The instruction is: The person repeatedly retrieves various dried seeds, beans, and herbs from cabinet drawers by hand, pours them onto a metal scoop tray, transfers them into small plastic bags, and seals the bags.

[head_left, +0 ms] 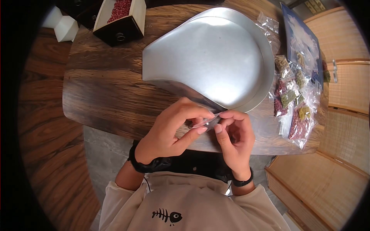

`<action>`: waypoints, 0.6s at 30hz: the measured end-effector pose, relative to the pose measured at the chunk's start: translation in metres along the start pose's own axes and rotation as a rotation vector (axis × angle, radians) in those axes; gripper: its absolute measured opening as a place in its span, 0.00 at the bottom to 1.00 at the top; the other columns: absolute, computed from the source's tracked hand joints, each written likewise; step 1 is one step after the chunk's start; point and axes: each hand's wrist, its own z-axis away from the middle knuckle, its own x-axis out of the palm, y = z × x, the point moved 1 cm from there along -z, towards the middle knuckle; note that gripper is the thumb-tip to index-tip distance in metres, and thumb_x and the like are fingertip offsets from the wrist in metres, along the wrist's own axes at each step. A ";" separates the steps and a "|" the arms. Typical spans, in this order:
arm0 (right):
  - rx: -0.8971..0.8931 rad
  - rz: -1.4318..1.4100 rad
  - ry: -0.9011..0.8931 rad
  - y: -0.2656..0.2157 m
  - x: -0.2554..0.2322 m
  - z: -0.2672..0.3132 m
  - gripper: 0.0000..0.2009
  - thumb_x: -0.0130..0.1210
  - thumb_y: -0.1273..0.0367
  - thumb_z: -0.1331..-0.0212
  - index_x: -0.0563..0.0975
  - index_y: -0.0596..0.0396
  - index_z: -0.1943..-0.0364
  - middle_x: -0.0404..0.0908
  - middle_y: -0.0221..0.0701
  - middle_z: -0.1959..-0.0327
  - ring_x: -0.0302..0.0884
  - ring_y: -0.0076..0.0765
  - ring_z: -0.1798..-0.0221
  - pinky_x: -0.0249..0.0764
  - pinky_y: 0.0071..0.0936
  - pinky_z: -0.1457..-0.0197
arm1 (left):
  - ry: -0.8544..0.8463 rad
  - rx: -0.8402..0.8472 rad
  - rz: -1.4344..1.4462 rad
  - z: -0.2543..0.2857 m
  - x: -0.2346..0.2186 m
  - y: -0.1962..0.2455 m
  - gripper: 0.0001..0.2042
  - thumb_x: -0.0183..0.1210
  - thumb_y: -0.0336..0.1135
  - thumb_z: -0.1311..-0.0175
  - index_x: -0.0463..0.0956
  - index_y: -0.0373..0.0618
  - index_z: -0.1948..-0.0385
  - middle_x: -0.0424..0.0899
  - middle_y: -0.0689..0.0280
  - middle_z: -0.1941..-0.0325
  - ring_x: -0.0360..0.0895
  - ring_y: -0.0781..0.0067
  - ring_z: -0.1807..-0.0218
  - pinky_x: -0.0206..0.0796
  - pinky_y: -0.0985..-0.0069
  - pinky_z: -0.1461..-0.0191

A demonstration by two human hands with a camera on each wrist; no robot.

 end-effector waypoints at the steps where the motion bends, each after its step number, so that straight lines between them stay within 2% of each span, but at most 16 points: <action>1: 0.003 -0.001 0.001 -0.001 0.000 0.000 0.15 0.63 0.78 0.36 0.74 0.58 0.47 0.75 0.20 0.72 0.64 0.09 0.75 0.59 0.11 0.72 | -0.001 -0.003 0.000 0.000 -0.001 -0.001 0.13 0.65 0.21 0.40 0.79 0.39 0.53 0.83 0.62 0.63 0.78 0.69 0.61 0.72 0.73 0.54; 3: -0.008 -0.003 0.033 -0.003 0.000 0.001 0.13 0.63 0.79 0.36 0.75 0.59 0.49 0.75 0.19 0.73 0.64 0.09 0.75 0.59 0.11 0.71 | -0.032 0.117 -0.032 0.000 -0.004 -0.003 0.13 0.64 0.21 0.39 0.78 0.38 0.53 0.84 0.62 0.63 0.78 0.69 0.62 0.72 0.73 0.54; 6: -0.105 -0.033 0.015 0.002 -0.003 0.004 0.11 0.63 0.80 0.36 0.76 0.60 0.53 0.74 0.19 0.75 0.64 0.09 0.75 0.59 0.11 0.71 | -0.062 0.120 0.044 0.002 -0.005 -0.004 0.15 0.64 0.21 0.39 0.77 0.37 0.51 0.84 0.62 0.63 0.79 0.69 0.62 0.71 0.73 0.55; 10: -0.078 -0.105 0.002 0.005 -0.008 0.007 0.08 0.63 0.81 0.37 0.77 0.61 0.57 0.75 0.19 0.76 0.65 0.09 0.75 0.60 0.11 0.71 | -0.100 0.014 -0.002 -0.001 -0.001 0.000 0.15 0.64 0.22 0.40 0.77 0.38 0.51 0.84 0.62 0.63 0.78 0.70 0.63 0.71 0.73 0.55; 12: -0.105 -0.116 -0.030 0.005 -0.009 0.006 0.08 0.63 0.81 0.38 0.78 0.61 0.59 0.76 0.20 0.76 0.66 0.10 0.75 0.60 0.12 0.71 | 0.010 -0.088 0.124 -0.003 0.006 0.000 0.12 0.65 0.23 0.41 0.79 0.39 0.55 0.83 0.63 0.64 0.78 0.70 0.63 0.71 0.74 0.57; 13: -0.102 -0.116 -0.027 0.005 -0.010 0.006 0.08 0.63 0.81 0.38 0.78 0.61 0.59 0.76 0.20 0.76 0.66 0.10 0.75 0.60 0.12 0.71 | 0.007 -0.091 0.125 -0.003 0.005 -0.002 0.12 0.65 0.23 0.41 0.79 0.39 0.55 0.83 0.63 0.64 0.78 0.70 0.63 0.71 0.74 0.57; 15: -0.091 -0.106 -0.039 0.005 -0.011 0.005 0.07 0.64 0.81 0.39 0.78 0.62 0.60 0.77 0.21 0.77 0.66 0.10 0.75 0.61 0.12 0.70 | -0.092 0.036 -0.033 -0.004 0.001 -0.007 0.08 0.67 0.24 0.42 0.81 0.41 0.61 0.82 0.63 0.65 0.78 0.70 0.64 0.70 0.74 0.58; 18: -0.080 -0.132 -0.036 0.004 -0.011 0.005 0.07 0.64 0.81 0.39 0.78 0.62 0.60 0.76 0.20 0.79 0.67 0.10 0.75 0.62 0.12 0.70 | -0.104 0.040 -0.027 -0.003 0.001 -0.007 0.06 0.67 0.25 0.43 0.81 0.42 0.65 0.82 0.63 0.65 0.78 0.70 0.65 0.70 0.75 0.59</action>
